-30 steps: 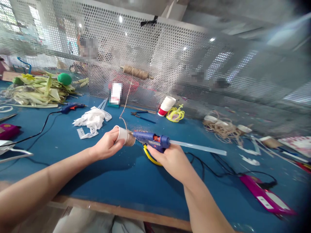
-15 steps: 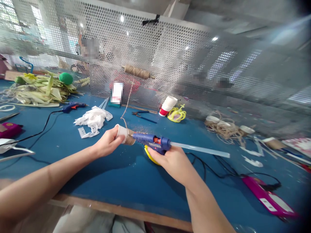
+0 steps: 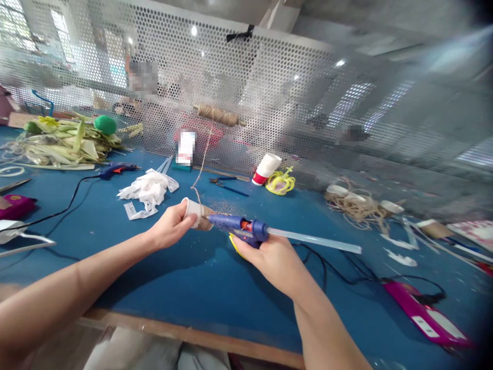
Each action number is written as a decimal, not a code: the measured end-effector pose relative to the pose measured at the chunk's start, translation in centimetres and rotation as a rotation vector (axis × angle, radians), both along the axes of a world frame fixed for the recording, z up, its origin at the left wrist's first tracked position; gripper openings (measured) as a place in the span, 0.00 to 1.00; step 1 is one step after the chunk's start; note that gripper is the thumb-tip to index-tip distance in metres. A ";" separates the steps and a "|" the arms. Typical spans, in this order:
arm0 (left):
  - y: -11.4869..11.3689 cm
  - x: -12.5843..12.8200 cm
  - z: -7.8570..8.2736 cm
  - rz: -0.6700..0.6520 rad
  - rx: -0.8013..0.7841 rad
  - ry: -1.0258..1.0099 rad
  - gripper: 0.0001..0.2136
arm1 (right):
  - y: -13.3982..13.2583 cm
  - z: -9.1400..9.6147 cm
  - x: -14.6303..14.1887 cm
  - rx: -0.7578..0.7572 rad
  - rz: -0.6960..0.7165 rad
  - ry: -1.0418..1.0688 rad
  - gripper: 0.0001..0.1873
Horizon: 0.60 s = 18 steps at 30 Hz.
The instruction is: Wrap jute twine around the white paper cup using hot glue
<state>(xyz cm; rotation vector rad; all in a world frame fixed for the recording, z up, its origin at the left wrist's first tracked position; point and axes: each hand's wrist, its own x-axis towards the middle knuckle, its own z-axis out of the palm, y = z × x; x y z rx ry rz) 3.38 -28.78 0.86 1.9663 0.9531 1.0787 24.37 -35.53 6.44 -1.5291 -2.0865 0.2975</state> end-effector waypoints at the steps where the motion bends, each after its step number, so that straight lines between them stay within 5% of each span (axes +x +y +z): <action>1: 0.0 0.0 -0.1 -0.002 0.021 0.011 0.13 | 0.0 0.0 0.1 -0.002 -0.011 0.004 0.10; 14: -0.2 -0.3 0.2 -0.147 0.466 0.135 0.10 | 0.5 0.1 0.4 -0.010 -0.026 0.067 0.11; 18: -0.3 -0.3 0.1 -0.137 0.397 0.120 0.10 | 0.4 0.1 0.4 -0.001 -0.018 0.040 0.11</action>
